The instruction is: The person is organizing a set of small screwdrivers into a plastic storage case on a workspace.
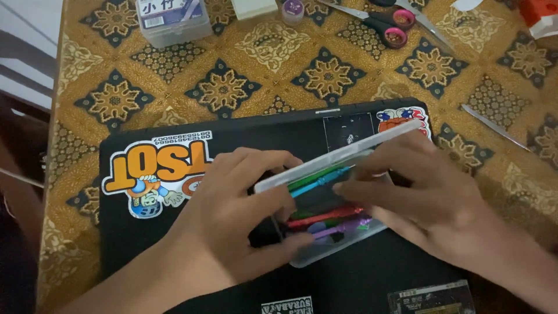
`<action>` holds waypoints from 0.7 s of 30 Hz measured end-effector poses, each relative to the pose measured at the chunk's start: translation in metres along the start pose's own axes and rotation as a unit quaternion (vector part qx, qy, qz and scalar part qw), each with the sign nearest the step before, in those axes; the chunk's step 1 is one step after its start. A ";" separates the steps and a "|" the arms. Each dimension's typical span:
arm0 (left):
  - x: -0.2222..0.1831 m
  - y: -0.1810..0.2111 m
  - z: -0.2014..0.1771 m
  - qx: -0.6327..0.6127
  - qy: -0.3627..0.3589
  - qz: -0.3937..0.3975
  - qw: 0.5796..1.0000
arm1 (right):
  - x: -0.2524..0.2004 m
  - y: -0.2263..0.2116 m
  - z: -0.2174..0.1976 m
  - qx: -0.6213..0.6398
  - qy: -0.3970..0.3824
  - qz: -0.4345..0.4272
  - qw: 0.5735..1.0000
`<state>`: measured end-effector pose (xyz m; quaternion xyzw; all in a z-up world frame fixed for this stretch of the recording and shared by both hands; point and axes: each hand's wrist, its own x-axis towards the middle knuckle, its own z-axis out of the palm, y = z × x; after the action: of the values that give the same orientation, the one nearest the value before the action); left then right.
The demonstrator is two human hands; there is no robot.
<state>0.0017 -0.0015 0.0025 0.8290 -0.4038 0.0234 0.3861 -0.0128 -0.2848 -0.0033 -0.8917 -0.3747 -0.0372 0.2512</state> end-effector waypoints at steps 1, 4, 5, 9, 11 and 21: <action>0.001 0.001 0.000 0.000 -0.002 0.000 1.000 | 0.002 0.000 -0.001 0.001 0.001 0.001 1.000; 0.002 0.002 0.000 0.011 -0.012 0.026 1.000 | 0.006 0.000 -0.011 0.032 0.012 -0.034 0.999; 0.002 0.001 0.000 0.017 -0.023 0.018 0.999 | 0.006 0.002 -0.019 0.036 -0.038 -0.030 0.998; 0.002 0.005 0.000 0.031 -0.023 -0.013 0.999 | -0.011 0.027 -0.036 -0.003 -0.155 -0.041 0.987; 0.002 0.008 0.002 0.037 -0.019 -0.027 0.999 | -0.018 0.034 -0.038 -0.002 -0.157 -0.044 0.987; -0.002 0.014 0.026 0.096 0.039 -0.047 0.994 | -0.033 0.041 -0.032 -0.074 -0.180 -0.079 0.978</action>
<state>-0.0162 -0.0221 -0.0076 0.8788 -0.3450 0.0757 0.3208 -0.0050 -0.3458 -0.0011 -0.8678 -0.4788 0.0763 0.1092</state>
